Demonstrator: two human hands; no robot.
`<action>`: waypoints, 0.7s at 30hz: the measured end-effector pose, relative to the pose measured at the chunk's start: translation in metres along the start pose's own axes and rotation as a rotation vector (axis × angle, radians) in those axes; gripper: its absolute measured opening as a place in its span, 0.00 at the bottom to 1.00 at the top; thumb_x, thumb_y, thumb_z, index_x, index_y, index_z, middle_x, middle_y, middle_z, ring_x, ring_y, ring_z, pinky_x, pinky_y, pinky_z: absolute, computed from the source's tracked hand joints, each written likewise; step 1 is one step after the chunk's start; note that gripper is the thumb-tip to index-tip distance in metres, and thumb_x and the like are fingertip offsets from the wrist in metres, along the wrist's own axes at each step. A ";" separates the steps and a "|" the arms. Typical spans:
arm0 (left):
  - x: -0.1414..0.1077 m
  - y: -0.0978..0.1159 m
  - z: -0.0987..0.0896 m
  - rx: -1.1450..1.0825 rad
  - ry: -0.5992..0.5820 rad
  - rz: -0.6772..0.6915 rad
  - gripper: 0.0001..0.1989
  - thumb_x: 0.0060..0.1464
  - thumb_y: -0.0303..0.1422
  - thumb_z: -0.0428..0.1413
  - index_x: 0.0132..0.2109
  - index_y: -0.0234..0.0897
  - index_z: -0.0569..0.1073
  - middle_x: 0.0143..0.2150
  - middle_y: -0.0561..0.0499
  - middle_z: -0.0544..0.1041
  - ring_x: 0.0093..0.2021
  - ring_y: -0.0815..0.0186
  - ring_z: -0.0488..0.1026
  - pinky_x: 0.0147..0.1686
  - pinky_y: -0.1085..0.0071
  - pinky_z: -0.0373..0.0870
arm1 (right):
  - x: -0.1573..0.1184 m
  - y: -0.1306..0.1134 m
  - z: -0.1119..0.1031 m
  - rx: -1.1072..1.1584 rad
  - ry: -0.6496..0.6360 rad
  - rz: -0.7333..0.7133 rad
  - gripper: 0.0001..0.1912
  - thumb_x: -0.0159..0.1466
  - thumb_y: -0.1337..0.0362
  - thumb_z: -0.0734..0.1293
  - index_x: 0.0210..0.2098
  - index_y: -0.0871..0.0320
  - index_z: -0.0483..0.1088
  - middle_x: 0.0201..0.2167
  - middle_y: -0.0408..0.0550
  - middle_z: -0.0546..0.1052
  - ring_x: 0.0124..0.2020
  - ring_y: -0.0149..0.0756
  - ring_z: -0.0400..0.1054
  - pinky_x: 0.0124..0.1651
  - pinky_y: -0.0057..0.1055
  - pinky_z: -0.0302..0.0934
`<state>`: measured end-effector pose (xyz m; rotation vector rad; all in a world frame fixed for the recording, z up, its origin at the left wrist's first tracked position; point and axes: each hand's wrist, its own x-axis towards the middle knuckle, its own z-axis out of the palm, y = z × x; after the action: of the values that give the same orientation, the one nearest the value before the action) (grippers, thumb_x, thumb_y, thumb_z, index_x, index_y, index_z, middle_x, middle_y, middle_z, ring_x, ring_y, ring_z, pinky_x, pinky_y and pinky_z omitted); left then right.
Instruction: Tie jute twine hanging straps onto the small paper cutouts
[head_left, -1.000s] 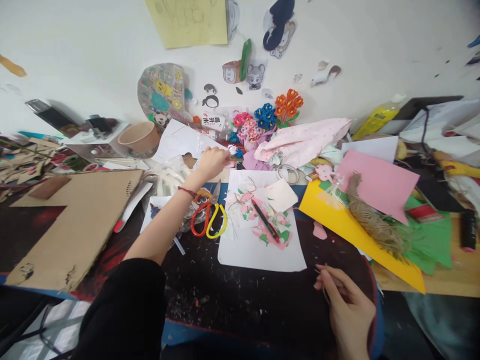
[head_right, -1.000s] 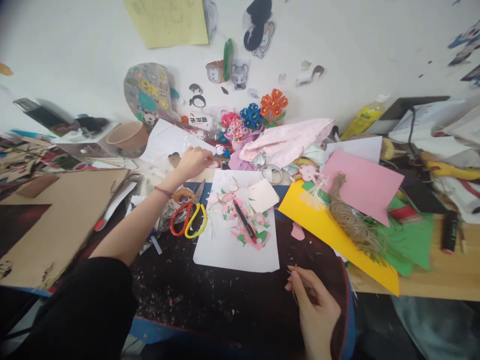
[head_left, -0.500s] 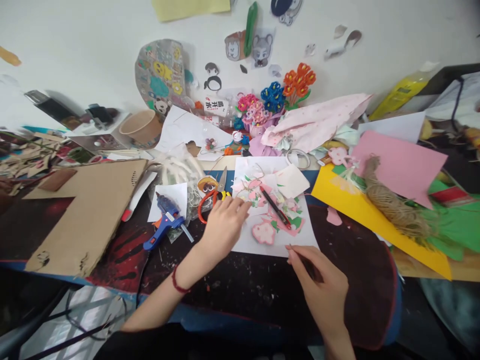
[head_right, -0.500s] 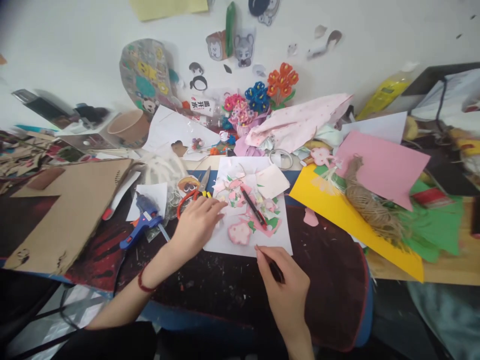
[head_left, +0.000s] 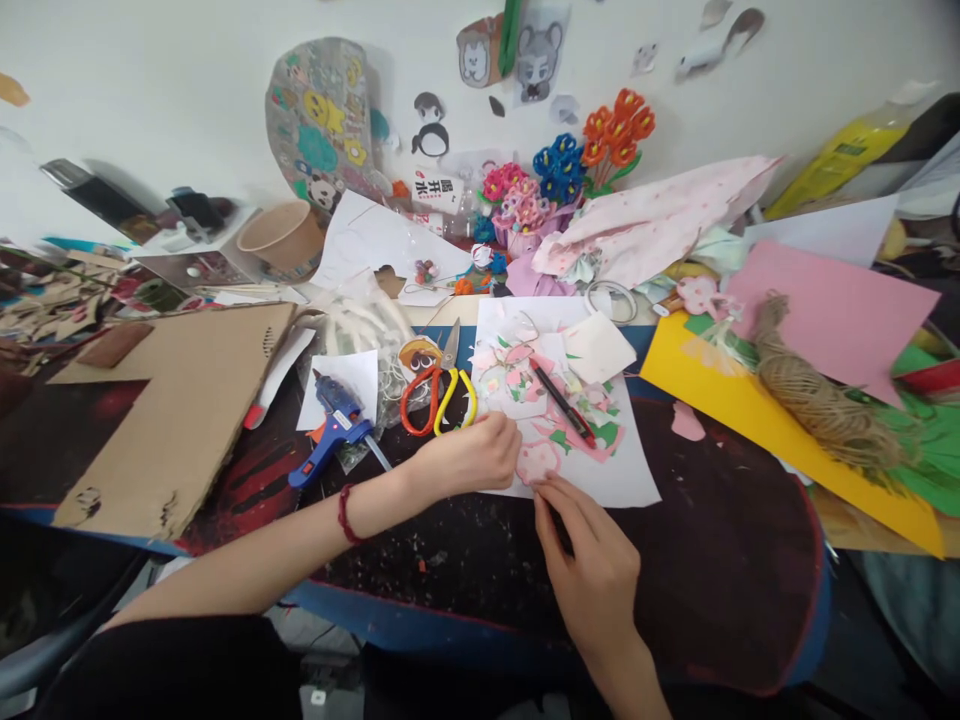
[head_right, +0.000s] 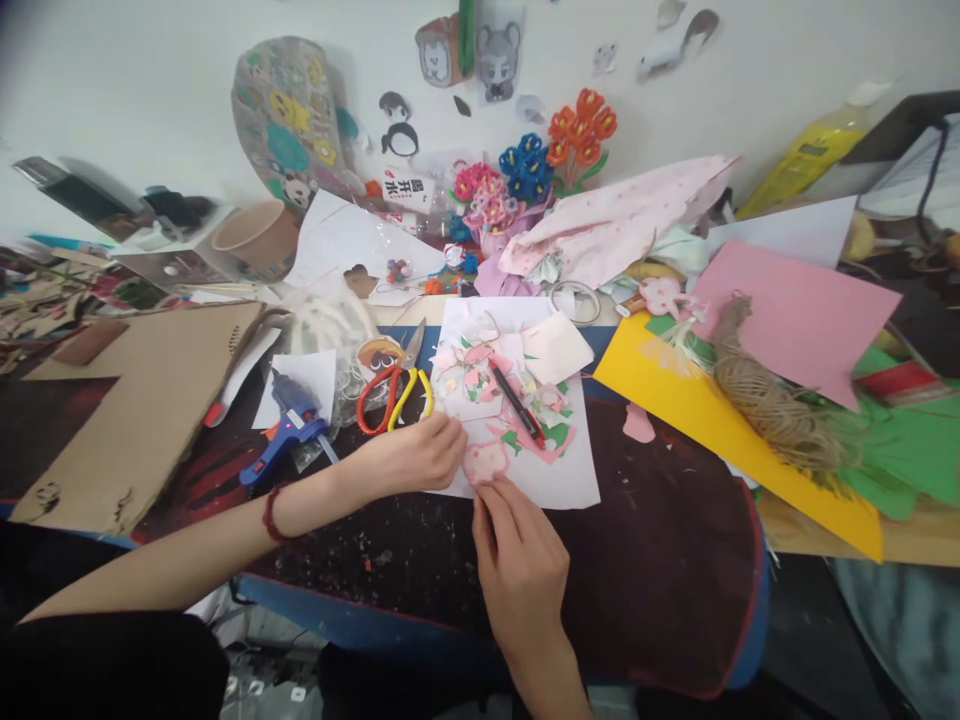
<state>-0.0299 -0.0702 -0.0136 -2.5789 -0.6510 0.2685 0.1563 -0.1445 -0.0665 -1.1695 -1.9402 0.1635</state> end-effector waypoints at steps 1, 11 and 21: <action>-0.002 -0.005 0.001 -0.024 0.013 0.024 0.17 0.63 0.17 0.45 0.31 0.33 0.74 0.29 0.47 0.72 0.29 0.63 0.66 0.30 0.64 0.57 | 0.000 -0.003 -0.001 0.015 0.007 0.014 0.12 0.63 0.77 0.69 0.47 0.62 0.75 0.42 0.53 0.83 0.44 0.37 0.79 0.52 0.33 0.71; -0.016 0.014 -0.019 -1.111 0.643 -0.865 0.04 0.65 0.29 0.55 0.41 0.36 0.74 0.32 0.51 0.80 0.30 0.72 0.75 0.30 0.75 0.70 | 0.010 0.012 -0.019 0.358 0.083 0.526 0.03 0.66 0.67 0.70 0.38 0.56 0.78 0.37 0.46 0.82 0.38 0.34 0.77 0.44 0.30 0.71; 0.018 0.053 -0.030 -1.817 0.870 -1.074 0.03 0.63 0.31 0.58 0.40 0.35 0.74 0.33 0.52 0.82 0.30 0.73 0.78 0.33 0.77 0.77 | 0.036 -0.005 0.001 0.473 0.112 0.668 0.10 0.64 0.61 0.72 0.42 0.58 0.81 0.38 0.50 0.84 0.34 0.38 0.79 0.38 0.33 0.76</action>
<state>0.0156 -0.1147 -0.0141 -2.2625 -2.2598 -2.5573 0.1449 -0.1186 -0.0433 -1.4077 -1.2500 0.8395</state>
